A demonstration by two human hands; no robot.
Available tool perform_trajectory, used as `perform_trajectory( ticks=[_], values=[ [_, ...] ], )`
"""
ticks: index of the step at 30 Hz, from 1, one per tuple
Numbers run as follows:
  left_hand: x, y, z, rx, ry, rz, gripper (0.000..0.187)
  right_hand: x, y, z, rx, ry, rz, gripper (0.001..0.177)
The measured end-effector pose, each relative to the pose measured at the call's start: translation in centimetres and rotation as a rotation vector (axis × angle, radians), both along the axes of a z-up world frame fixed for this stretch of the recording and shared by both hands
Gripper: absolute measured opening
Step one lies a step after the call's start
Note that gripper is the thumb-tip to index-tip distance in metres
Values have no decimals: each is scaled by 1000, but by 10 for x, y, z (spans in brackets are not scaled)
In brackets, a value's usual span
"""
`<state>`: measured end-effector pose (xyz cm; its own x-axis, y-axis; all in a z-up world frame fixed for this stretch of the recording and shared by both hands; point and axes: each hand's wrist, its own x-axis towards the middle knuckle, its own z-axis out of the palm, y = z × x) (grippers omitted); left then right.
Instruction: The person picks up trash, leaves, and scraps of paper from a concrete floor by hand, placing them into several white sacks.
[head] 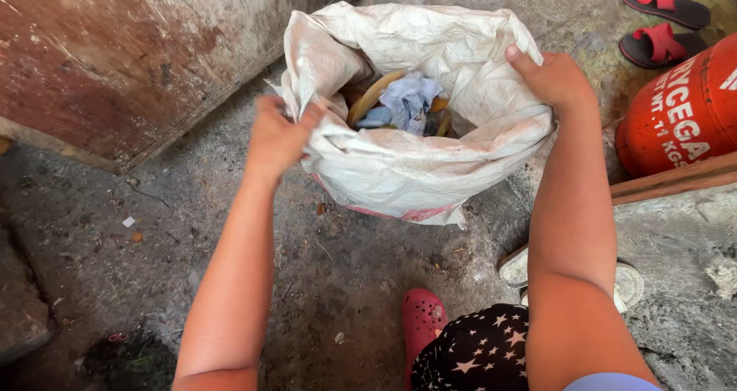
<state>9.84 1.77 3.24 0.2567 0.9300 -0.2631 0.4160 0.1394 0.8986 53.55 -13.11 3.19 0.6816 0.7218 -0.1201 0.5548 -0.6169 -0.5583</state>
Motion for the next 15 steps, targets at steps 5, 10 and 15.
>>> perform_trajectory(
  ticks=[5, 10, 15],
  values=[
    [11, 31, 11, 191, -135, 83, 86, -19, 15, 13, 130, 21, -16, 76],
    [32, 79, -9, -73, -244, 6, 92, -40, 29, 33, 31, -39, 41, 76],
    [27, 119, -63, -712, -608, -155, 59, -43, 29, 38, -5, 215, 91, 70]
  ],
)
